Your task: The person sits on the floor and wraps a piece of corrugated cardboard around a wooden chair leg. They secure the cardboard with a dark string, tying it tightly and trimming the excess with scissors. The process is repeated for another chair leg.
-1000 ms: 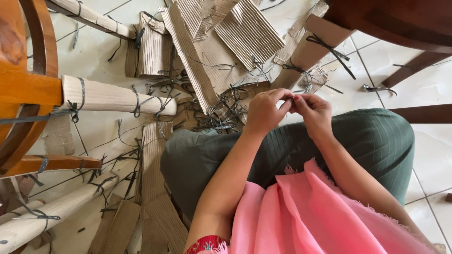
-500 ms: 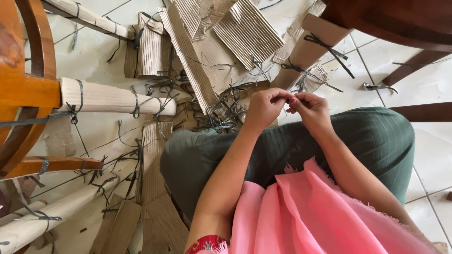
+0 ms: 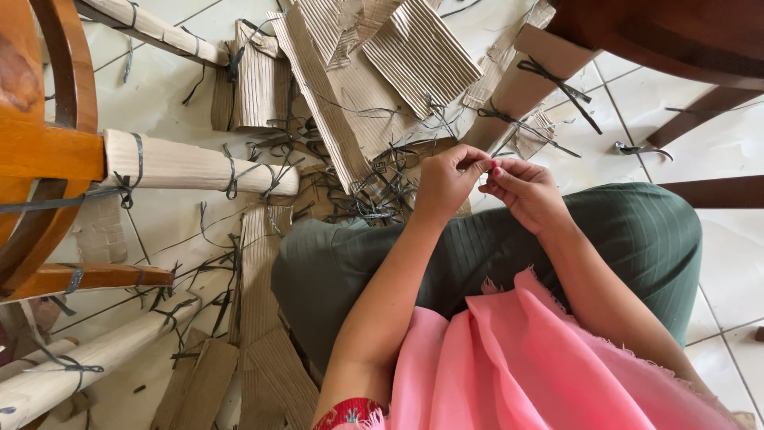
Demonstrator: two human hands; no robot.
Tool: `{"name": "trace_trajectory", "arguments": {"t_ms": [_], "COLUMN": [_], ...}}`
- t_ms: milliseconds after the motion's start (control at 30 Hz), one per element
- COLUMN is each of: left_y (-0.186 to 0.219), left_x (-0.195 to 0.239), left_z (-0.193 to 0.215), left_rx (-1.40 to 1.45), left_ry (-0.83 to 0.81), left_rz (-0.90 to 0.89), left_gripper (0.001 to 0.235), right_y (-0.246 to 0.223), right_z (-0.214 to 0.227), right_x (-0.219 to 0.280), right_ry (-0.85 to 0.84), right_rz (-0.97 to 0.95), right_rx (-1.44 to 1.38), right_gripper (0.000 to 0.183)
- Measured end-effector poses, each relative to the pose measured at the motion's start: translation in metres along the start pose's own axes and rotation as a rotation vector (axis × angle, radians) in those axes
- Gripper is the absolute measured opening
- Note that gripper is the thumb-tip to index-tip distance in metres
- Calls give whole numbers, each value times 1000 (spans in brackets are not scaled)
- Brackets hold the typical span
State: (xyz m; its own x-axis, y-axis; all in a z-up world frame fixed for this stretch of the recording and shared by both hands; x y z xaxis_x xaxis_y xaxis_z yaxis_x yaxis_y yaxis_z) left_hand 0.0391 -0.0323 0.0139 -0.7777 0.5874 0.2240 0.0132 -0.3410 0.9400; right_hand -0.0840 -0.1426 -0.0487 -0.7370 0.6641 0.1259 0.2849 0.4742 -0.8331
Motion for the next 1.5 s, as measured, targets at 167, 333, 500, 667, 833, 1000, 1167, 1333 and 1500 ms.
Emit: {"name": "trace_trajectory", "arguments": {"t_ms": [167,333,500,667,833,1000,1167,1333,1500], "left_y": [-2,-10,-8,-8,-7,-7,-20,-33,-7], "left_x": [1,-3,-3,-3,-2,-5,-16,-22,0], "left_z": [0,0,0,0,1,0,10,14,3], "left_rx": [-36,-74,-73,-80,-82,-103,-106,-45,356], "left_ry": [46,90,143,146,143,152,175,-24,-426], "left_rz": [-39,-79,-133,-130,-150,-165,-81,226,449], "left_gripper": [12,14,17,19,21,23,25,39,39], "right_y": [-1,-4,-8,-21,-34,-21,-7,-37,-45], "right_z": [-2,-7,-9,-21,-34,-16,6,-19,-26], "right_x": [-1,-1,-1,3,4,-4,-18,-6,2], "right_ry": [-34,11,37,86,109,110,-39,-318,-420], "right_rz": [-14,-9,-4,-37,-37,-27,138,647,936], "right_rx": [1,58,153,240,393,521,647,953,1135], "right_gripper": [12,13,13,15,19,21,13,10,7]}}
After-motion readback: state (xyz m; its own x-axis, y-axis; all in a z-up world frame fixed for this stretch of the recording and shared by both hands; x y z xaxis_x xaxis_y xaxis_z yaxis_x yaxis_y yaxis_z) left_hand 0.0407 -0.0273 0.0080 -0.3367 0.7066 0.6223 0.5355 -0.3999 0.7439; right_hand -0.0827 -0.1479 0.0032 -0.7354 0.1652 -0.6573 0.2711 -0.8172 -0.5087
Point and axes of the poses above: each hand's wrist, its own x-axis away from the middle knuckle, its own z-axis out of the back of the hand, y = z × x, the point moved 5 cm from there along -x, towards the middle knuckle, and after that the axes turned 14 degrees about z, right-handed, at the moved point
